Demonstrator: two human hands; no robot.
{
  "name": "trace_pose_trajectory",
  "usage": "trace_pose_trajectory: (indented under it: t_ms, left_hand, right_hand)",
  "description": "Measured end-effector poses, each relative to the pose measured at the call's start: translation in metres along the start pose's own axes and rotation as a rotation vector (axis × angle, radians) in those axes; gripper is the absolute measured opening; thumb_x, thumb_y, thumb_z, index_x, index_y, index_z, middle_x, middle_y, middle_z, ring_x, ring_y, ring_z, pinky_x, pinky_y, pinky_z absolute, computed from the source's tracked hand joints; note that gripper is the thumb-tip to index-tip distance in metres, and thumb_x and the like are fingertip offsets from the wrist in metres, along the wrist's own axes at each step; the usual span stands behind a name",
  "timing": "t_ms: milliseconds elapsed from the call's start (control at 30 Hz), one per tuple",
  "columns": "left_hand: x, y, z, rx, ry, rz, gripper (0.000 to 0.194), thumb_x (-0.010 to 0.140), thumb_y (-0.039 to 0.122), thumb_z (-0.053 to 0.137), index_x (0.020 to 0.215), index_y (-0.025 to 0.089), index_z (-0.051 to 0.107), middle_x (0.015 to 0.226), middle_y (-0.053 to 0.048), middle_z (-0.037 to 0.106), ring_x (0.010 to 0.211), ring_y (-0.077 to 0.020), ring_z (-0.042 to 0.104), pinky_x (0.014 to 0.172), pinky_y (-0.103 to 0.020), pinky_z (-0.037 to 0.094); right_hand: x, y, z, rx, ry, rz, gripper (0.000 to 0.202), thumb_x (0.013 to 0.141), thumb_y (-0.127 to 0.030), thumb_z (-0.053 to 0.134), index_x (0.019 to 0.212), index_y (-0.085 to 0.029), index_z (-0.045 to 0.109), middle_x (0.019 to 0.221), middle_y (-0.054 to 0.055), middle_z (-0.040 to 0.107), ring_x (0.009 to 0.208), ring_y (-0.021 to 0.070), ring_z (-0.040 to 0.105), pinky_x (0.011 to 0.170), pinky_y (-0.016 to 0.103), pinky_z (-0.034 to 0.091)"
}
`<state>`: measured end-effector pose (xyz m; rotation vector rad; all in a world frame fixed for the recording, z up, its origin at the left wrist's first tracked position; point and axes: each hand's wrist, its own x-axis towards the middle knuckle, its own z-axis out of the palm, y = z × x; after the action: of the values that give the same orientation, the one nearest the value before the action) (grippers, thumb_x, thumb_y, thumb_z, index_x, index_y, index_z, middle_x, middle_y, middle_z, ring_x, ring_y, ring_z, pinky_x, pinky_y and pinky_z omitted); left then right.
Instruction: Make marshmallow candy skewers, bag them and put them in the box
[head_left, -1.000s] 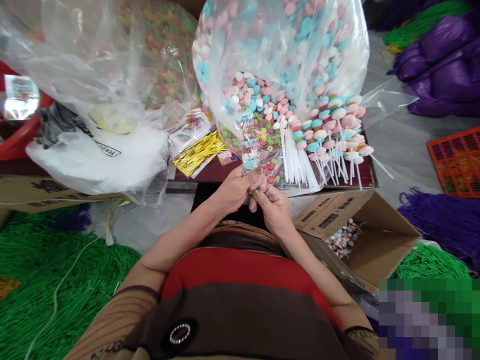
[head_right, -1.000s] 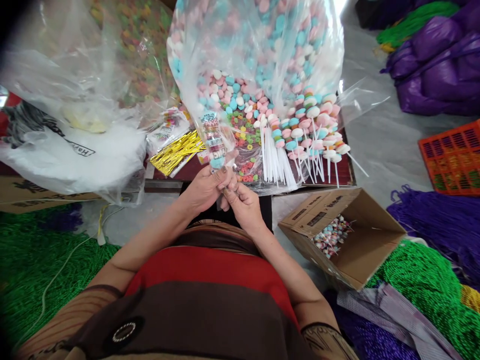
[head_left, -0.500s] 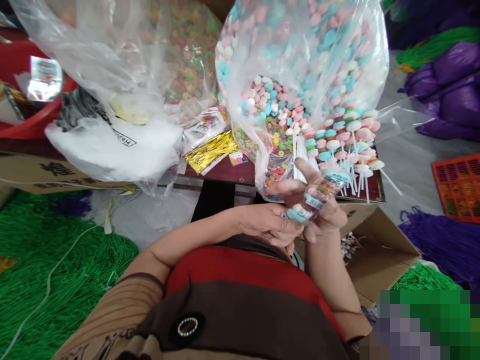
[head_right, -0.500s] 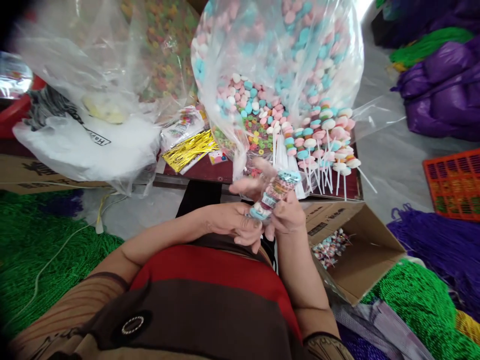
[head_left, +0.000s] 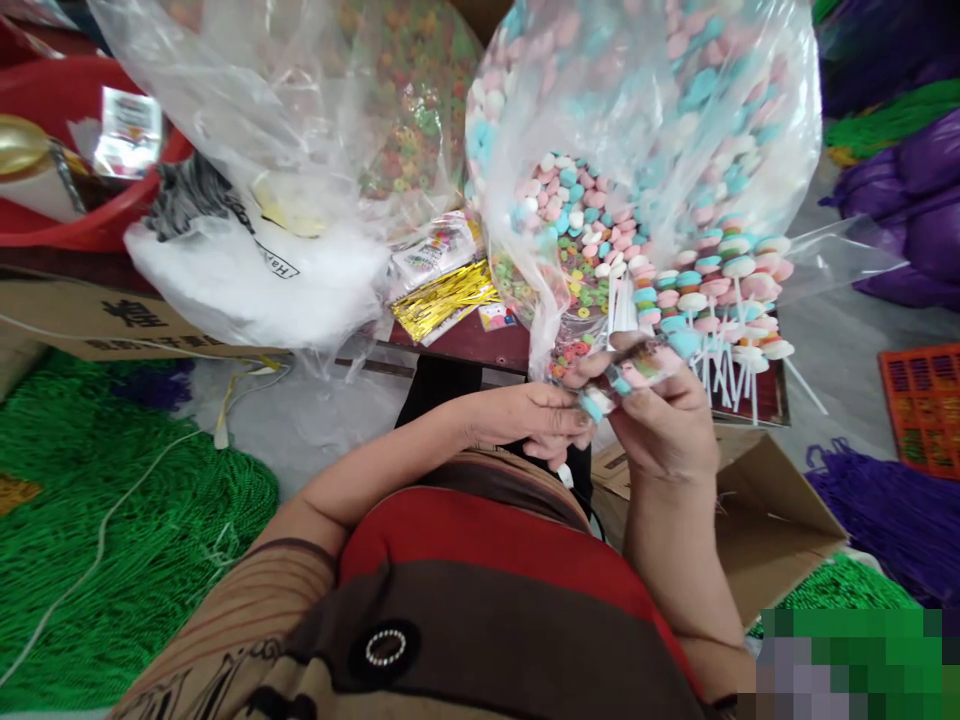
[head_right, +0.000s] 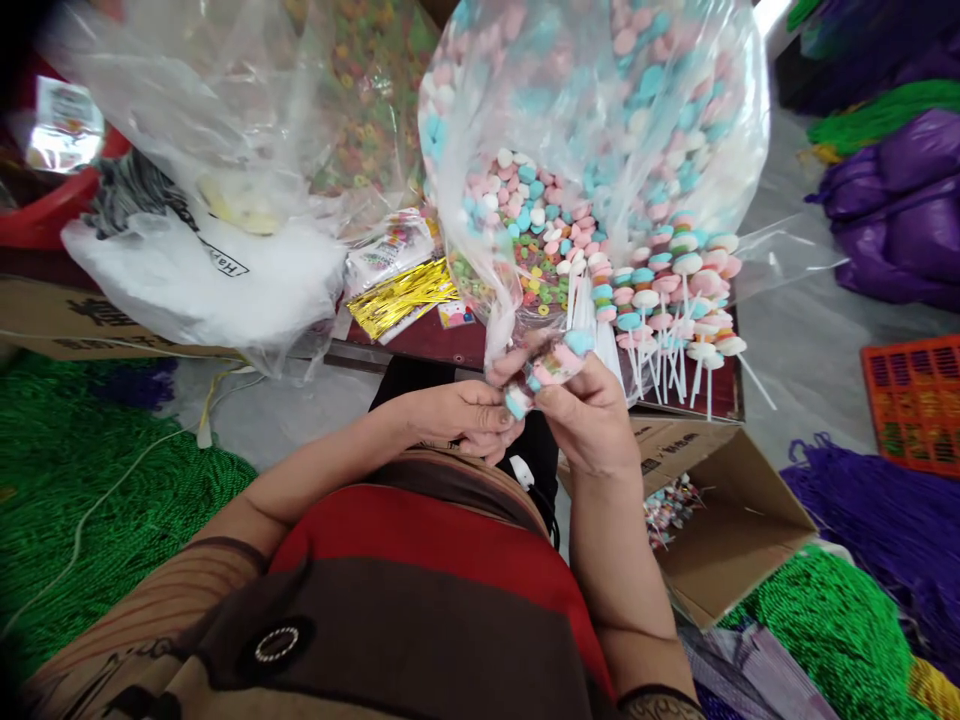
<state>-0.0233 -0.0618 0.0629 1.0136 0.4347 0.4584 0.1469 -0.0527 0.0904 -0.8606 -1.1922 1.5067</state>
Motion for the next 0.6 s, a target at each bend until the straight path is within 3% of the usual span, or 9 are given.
trace_pose_trajectory:
  t_ms: [67, 167, 267, 333, 400, 500, 600]
  left_hand:
    - [-0.001, 0.000, -0.004, 0.088, 0.155, 0.060, 0.055, 0.090, 0.076, 0.052, 0.085, 0.021, 0.054, 0.051, 0.010, 0.035, 0.044, -0.0102, 0.038, 0.064, -0.032, 0.052]
    - [-0.003, -0.003, -0.017, 0.599, 0.642, 0.153, 0.039, 0.100, 0.057, 0.049, 0.094, 0.020, 0.059, 0.067, 0.002, 0.056, 0.061, -0.0162, 0.059, 0.070, -0.030, 0.049]
    - [-0.012, -0.008, -0.037, 0.926, 0.944, 0.184, 0.026, 0.099, 0.045, 0.055, 0.092, 0.020, 0.063, 0.077, -0.004, 0.065, 0.076, -0.0207, 0.067, 0.074, -0.030, 0.047]
    - [-0.023, -0.009, -0.052, 0.822, 1.033, 0.235, 0.027, 0.100, 0.045, 0.055, 0.087, 0.021, 0.061, 0.068, 0.000, 0.061, 0.067, -0.0174, 0.064, 0.069, -0.027, 0.047]
    - [-0.035, -0.007, -0.067, 0.556, 1.094, 0.312, 0.032, 0.101, 0.049, 0.053, 0.084, 0.022, 0.058, 0.055, 0.006, 0.049, 0.051, -0.0119, 0.053, 0.061, -0.024, 0.047]
    - [-0.047, 0.002, -0.087, 0.184, 1.170, 0.424, 0.035, 0.100, 0.053, 0.056, 0.081, 0.023, 0.054, 0.048, 0.011, 0.035, 0.039, -0.0073, 0.039, 0.053, -0.021, 0.046]
    - [-0.050, 0.010, -0.100, 0.009, 1.238, 0.443, 0.035, 0.098, 0.050, 0.062, 0.078, 0.022, 0.052, 0.046, 0.012, 0.032, 0.037, -0.0058, 0.038, 0.049, -0.019, 0.045]
  right_hand:
    - [0.008, 0.006, 0.005, -0.028, 0.084, -0.054, 0.032, 0.079, -0.043, 0.087, 0.103, -0.029, 0.072, 0.093, 0.003, 0.080, 0.089, 0.0241, 0.078, 0.077, 0.040, 0.066]
    - [0.027, 0.028, 0.017, -0.078, 0.237, -0.164, 0.025, 0.082, -0.043, 0.084, 0.097, -0.029, 0.070, 0.093, 0.000, 0.079, 0.086, 0.0195, 0.077, 0.078, 0.035, 0.065]
    - [0.048, 0.048, 0.028, -0.154, 0.209, -0.160, 0.029, 0.083, -0.048, 0.082, 0.103, -0.030, 0.070, 0.097, 0.000, 0.080, 0.089, 0.0180, 0.077, 0.080, 0.033, 0.065]
    - [0.063, 0.057, 0.033, -0.250, 0.106, -0.135, 0.031, 0.087, -0.050, 0.076, 0.112, -0.032, 0.071, 0.104, 0.001, 0.080, 0.092, 0.0186, 0.076, 0.081, 0.034, 0.065]
    - [0.078, 0.064, 0.037, -0.428, 0.005, -0.144, 0.028, 0.093, -0.046, 0.069, 0.116, -0.031, 0.072, 0.109, 0.002, 0.080, 0.096, 0.0201, 0.076, 0.085, 0.038, 0.064]
    - [0.099, 0.075, 0.048, -0.841, -0.113, -0.191, 0.020, 0.097, -0.031, 0.061, 0.105, -0.025, 0.077, 0.107, 0.005, 0.080, 0.102, 0.0231, 0.074, 0.097, 0.042, 0.059]
    - [0.113, 0.084, 0.063, -1.249, -0.217, -0.161, 0.024, 0.098, -0.022, 0.055, 0.099, -0.021, 0.079, 0.107, 0.011, 0.079, 0.105, 0.0267, 0.071, 0.097, 0.041, 0.055]
